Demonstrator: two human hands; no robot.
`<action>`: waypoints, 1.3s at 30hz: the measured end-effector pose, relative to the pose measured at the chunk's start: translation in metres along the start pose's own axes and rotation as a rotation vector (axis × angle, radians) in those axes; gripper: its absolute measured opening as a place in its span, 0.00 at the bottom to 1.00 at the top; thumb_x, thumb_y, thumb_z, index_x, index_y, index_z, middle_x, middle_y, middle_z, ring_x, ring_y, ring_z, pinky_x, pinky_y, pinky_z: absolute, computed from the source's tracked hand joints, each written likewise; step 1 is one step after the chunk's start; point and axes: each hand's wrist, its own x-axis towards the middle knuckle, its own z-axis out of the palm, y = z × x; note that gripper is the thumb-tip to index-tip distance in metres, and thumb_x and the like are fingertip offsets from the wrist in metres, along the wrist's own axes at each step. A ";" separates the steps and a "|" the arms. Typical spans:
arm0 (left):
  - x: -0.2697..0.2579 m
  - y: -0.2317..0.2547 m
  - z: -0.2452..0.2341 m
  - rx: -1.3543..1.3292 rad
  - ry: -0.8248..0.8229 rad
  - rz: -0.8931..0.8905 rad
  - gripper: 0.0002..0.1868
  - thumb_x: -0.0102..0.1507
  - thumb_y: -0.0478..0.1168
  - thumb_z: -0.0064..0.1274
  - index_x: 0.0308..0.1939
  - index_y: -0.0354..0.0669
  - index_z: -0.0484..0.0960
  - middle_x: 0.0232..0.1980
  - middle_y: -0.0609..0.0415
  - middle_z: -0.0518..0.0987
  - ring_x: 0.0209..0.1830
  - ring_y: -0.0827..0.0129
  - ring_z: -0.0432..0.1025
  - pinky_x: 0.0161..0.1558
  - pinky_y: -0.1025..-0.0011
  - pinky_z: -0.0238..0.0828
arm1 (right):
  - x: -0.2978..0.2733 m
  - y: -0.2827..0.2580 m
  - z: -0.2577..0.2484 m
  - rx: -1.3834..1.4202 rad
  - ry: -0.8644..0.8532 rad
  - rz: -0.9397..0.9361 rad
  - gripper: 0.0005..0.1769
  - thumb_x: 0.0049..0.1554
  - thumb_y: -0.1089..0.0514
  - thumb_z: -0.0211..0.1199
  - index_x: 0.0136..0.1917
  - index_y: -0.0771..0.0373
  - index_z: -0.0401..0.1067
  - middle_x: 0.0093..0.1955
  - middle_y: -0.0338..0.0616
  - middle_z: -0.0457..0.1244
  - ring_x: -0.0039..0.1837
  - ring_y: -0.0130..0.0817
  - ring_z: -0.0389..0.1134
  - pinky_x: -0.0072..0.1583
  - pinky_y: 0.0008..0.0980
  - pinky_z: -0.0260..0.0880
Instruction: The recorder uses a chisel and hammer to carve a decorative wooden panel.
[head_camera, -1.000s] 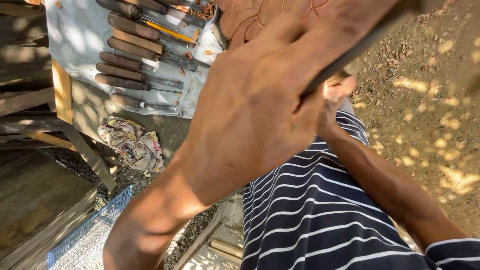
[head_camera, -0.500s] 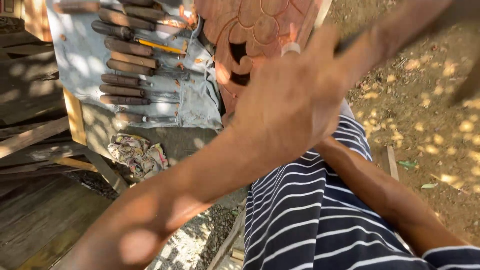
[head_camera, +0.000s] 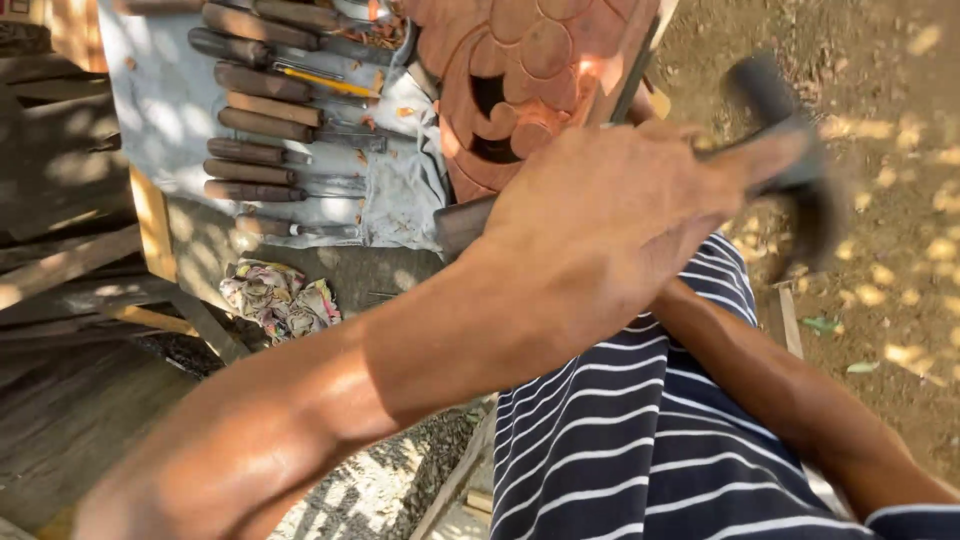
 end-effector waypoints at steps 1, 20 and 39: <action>0.002 0.003 -0.005 -0.009 -0.013 0.011 0.41 0.69 0.38 0.43 0.66 0.62 0.23 0.49 0.45 0.79 0.38 0.55 0.80 0.30 0.57 0.78 | 0.005 0.033 0.017 -0.040 -0.001 0.028 0.14 0.56 0.61 0.42 0.51 0.64 0.65 0.42 0.41 0.61 0.45 0.34 0.61 0.45 0.33 0.59; -0.039 -0.090 -0.036 -0.060 0.188 -0.171 0.29 0.65 0.35 0.54 0.71 0.52 0.68 0.38 0.42 0.81 0.35 0.49 0.78 0.38 0.55 0.73 | 0.070 0.080 0.056 1.146 -0.322 -0.349 0.09 0.70 0.62 0.64 0.57 0.67 0.65 0.43 0.40 0.65 0.39 0.26 0.67 0.40 0.26 0.69; -0.078 -0.108 -0.041 -0.305 0.296 -0.402 0.44 0.56 0.29 0.51 0.78 0.56 0.64 0.33 0.37 0.79 0.31 0.45 0.77 0.38 0.55 0.73 | 0.067 0.068 0.047 1.308 -0.336 -0.130 0.12 0.63 0.67 0.66 0.54 0.63 0.63 0.44 0.39 0.62 0.39 0.26 0.65 0.40 0.28 0.70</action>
